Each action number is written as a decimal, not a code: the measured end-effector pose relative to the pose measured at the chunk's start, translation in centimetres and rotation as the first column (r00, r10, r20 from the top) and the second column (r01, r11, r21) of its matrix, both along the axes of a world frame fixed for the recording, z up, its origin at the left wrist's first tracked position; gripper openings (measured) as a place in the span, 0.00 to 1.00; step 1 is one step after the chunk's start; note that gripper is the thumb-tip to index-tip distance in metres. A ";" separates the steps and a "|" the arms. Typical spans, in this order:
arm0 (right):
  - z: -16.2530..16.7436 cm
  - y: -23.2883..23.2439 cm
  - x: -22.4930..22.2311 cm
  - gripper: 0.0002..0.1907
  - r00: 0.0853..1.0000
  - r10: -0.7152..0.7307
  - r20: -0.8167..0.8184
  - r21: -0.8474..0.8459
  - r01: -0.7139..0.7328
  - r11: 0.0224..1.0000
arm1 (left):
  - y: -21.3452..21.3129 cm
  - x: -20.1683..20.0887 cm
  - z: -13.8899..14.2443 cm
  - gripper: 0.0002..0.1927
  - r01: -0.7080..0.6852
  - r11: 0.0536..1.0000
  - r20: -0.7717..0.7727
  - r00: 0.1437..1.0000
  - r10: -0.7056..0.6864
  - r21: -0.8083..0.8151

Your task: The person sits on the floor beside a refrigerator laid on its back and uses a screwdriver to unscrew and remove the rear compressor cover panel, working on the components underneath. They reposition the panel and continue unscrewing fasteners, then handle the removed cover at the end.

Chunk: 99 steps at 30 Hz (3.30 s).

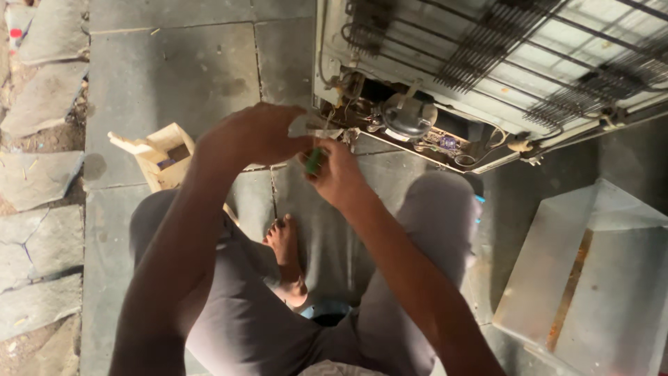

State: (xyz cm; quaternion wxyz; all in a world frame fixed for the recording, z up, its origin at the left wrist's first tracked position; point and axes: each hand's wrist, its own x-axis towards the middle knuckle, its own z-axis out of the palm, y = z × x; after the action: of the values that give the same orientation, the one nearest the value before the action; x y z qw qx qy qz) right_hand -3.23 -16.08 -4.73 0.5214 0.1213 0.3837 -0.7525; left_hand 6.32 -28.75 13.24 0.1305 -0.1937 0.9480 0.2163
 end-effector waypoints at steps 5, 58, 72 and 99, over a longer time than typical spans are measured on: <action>2.2 -3.1 4.6 0.16 0.995 0.047 -0.087 -0.226 -0.066 0.972 | 0.8 1.3 1.3 0.27 0.002 0.997 -0.032 0.999 -0.004 -0.082; 2.1 -7.0 -9.9 0.07 0.869 0.177 -0.462 0.178 -0.105 0.978 | -3.1 -4.7 -13.9 0.19 -0.094 0.962 -0.361 0.914 0.186 0.258; 2.0 -6.2 -9.8 0.10 0.823 0.258 -0.507 0.183 -0.190 0.965 | -2.9 -6.0 -16.0 0.14 -0.106 0.968 -0.392 0.900 0.191 0.229; 3.6 -6.1 -9.4 0.06 0.822 0.266 -0.504 0.211 -0.182 0.960 | -2.6 -6.2 -15.7 0.15 -0.112 0.959 -0.415 0.884 0.215 0.260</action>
State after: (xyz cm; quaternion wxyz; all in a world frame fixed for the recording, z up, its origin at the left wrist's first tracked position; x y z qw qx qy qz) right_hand -12.62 -22.17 -1.13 0.4699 -0.0963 0.5803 -0.6582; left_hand 0.14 -31.33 -2.41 -0.0838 -0.2033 0.9017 0.3722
